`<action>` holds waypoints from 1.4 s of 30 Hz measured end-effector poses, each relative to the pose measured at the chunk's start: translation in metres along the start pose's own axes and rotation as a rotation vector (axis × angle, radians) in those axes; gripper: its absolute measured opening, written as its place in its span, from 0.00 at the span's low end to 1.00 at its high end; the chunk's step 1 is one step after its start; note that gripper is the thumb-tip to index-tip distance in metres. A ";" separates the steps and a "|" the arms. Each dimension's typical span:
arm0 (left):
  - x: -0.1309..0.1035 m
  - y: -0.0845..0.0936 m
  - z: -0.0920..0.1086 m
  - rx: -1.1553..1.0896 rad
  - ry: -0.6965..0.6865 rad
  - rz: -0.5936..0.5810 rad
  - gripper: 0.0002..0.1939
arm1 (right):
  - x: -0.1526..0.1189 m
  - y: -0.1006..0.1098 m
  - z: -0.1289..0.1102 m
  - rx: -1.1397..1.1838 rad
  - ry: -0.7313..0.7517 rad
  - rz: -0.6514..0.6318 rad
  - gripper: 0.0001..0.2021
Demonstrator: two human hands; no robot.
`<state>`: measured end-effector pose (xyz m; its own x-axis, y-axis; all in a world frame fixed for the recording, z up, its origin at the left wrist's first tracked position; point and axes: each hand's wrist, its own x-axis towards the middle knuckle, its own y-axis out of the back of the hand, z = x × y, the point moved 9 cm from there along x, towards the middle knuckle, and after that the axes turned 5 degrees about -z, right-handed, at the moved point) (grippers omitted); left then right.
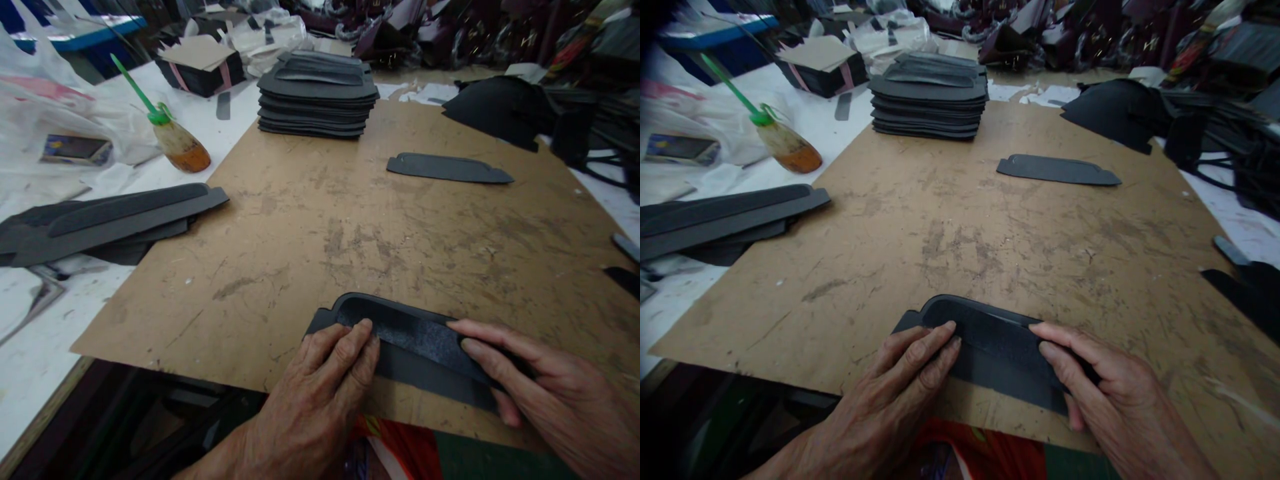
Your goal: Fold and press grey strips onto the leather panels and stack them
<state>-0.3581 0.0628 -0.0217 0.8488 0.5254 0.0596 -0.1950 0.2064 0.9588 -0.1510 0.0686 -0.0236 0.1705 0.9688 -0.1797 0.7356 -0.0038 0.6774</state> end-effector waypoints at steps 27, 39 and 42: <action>-0.005 -0.006 -0.006 0.209 -0.048 0.164 0.27 | -0.029 0.022 0.036 0.312 -0.199 0.172 0.20; -0.001 -0.001 -0.012 0.192 -0.060 0.203 0.33 | -0.025 0.016 0.046 0.201 -0.246 0.164 0.18; 0.001 -0.002 -0.011 0.179 -0.039 0.178 0.34 | -0.022 0.015 0.045 0.165 -0.241 0.129 0.18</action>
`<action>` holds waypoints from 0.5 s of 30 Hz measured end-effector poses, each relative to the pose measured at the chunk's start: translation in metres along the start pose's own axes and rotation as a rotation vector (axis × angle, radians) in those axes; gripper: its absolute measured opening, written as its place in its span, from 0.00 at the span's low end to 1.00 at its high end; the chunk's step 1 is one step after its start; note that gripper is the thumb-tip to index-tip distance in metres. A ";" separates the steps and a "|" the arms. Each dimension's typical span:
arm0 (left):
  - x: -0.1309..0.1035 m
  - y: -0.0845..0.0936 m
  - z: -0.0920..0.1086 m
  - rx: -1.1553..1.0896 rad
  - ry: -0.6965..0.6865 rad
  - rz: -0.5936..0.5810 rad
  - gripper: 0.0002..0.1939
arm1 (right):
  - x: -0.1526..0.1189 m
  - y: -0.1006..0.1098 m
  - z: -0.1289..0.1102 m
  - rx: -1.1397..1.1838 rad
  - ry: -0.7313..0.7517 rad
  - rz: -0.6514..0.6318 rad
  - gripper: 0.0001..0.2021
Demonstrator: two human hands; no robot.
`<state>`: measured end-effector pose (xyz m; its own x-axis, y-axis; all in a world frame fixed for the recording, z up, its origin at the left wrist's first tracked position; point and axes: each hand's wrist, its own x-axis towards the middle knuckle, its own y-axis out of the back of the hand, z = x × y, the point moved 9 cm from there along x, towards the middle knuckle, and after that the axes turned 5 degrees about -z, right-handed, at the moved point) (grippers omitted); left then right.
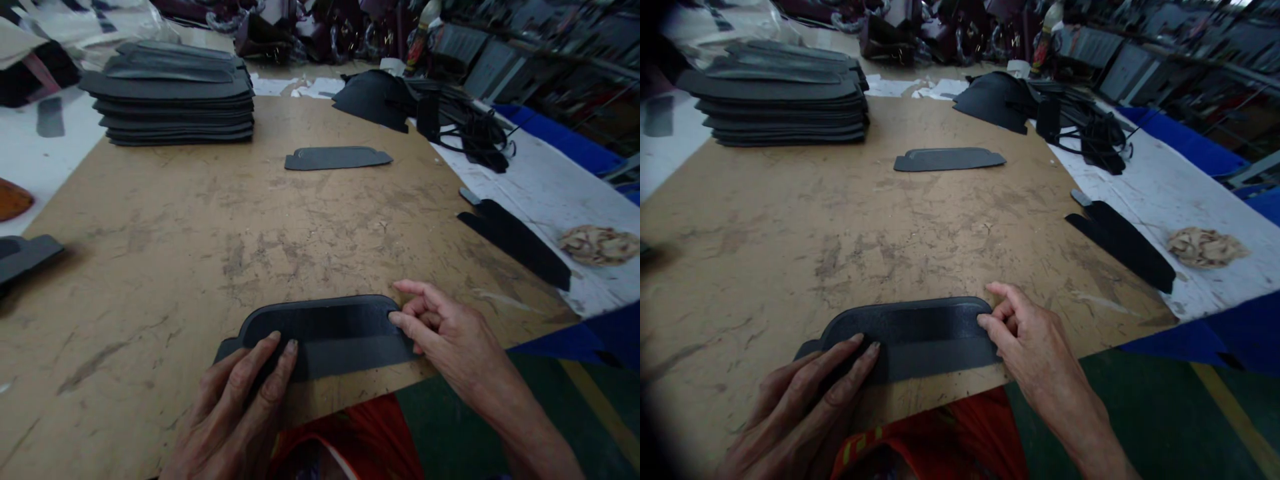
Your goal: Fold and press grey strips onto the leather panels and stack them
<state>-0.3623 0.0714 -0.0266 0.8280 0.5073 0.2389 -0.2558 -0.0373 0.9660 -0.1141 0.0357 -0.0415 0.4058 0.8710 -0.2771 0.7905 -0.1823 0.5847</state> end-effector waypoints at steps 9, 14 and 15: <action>-0.002 -0.002 0.001 0.069 -0.035 -0.054 0.30 | 0.003 0.001 -0.011 -0.041 0.037 0.022 0.15; 0.000 -0.001 0.007 0.097 -0.110 -0.016 0.28 | 0.004 0.002 -0.014 -0.059 0.063 0.026 0.14; 0.001 0.000 0.009 0.102 -0.115 -0.022 0.28 | 0.004 0.002 -0.014 -0.065 0.069 0.025 0.14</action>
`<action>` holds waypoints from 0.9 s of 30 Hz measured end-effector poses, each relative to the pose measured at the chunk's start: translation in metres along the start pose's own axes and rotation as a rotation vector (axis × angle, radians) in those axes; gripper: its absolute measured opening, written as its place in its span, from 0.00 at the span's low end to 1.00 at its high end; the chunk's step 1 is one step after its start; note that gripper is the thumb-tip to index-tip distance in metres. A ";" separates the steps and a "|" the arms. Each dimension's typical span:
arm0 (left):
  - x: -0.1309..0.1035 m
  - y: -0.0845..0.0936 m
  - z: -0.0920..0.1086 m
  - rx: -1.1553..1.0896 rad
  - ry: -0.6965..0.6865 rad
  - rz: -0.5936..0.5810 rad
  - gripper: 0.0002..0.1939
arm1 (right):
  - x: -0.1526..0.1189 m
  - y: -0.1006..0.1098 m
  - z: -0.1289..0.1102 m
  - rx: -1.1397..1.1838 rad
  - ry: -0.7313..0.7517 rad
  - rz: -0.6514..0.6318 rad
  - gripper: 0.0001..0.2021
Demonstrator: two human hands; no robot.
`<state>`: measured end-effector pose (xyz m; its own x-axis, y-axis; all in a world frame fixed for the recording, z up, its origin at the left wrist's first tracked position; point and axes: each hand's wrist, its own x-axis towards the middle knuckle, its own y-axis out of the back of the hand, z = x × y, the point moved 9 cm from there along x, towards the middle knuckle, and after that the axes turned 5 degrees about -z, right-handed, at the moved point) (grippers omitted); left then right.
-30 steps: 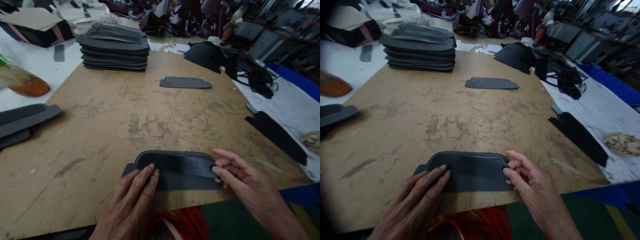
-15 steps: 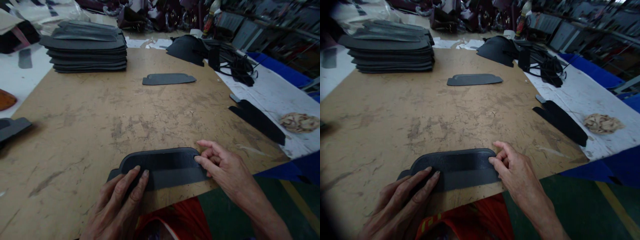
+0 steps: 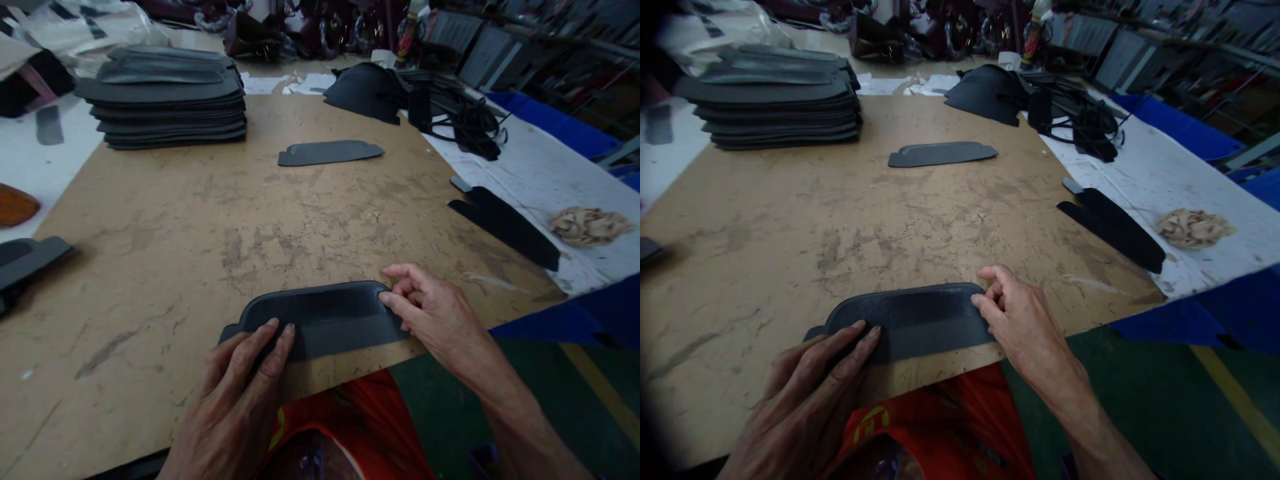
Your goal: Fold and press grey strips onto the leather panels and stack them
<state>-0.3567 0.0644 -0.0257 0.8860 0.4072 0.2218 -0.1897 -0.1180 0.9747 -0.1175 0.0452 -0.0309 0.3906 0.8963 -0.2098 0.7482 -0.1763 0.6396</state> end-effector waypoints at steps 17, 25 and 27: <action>0.001 -0.001 -0.006 -0.052 0.056 -0.034 0.28 | 0.004 0.005 -0.014 -0.188 0.064 -0.012 0.08; -0.001 -0.004 -0.007 -0.053 0.066 -0.014 0.27 | 0.007 0.015 0.021 0.417 -0.043 0.027 0.15; 0.001 -0.001 -0.008 -0.056 0.077 -0.004 0.26 | -0.004 0.033 0.024 0.461 -0.011 0.221 0.15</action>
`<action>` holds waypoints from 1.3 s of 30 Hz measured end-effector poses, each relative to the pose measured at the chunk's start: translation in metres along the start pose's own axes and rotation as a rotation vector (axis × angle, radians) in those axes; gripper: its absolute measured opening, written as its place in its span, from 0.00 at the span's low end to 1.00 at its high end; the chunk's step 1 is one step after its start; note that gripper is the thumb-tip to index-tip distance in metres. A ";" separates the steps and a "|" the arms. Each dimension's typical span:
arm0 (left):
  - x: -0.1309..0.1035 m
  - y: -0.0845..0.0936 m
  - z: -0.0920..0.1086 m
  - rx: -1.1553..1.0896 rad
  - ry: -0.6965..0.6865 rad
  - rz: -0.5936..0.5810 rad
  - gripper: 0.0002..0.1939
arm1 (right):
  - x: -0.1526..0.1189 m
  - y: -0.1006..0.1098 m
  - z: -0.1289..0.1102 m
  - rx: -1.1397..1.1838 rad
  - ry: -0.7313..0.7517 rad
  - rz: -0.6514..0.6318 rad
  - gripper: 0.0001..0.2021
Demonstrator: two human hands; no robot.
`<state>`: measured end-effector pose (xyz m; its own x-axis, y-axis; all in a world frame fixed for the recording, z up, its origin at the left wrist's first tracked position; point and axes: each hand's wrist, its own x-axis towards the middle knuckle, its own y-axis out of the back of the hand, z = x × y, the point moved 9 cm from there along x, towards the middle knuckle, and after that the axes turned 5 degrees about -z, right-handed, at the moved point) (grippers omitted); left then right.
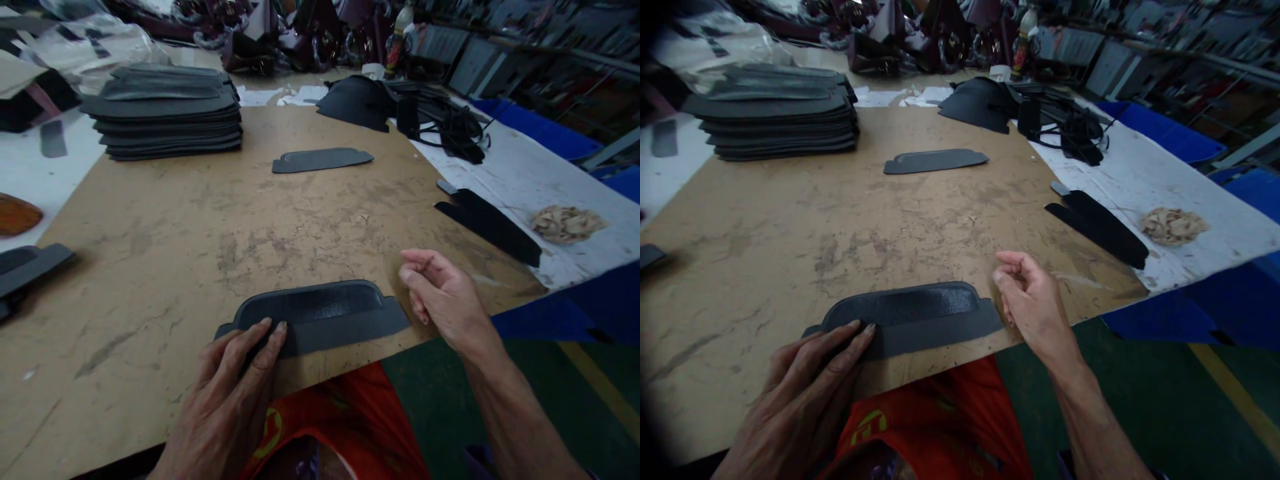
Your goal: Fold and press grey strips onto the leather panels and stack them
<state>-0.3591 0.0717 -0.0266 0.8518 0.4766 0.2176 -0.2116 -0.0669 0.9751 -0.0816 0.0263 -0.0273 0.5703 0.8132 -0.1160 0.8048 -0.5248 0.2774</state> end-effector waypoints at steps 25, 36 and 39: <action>0.003 0.020 0.002 -0.326 0.112 -0.020 0.22 | -0.039 -0.162 -0.062 -0.710 0.710 -0.289 0.10; 0.003 0.021 0.000 -0.374 0.121 0.034 0.20 | -0.041 -0.164 -0.065 -0.715 0.751 -0.320 0.10; 0.004 0.019 0.000 -0.379 0.126 -0.003 0.21 | -0.041 -0.164 -0.065 -0.717 0.759 -0.322 0.09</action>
<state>-0.3599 0.0722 -0.0075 0.7922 0.5816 0.1850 -0.3914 0.2515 0.8852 -0.2480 0.0955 -0.0057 -0.0985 0.9585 0.2676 0.4751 -0.1910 0.8590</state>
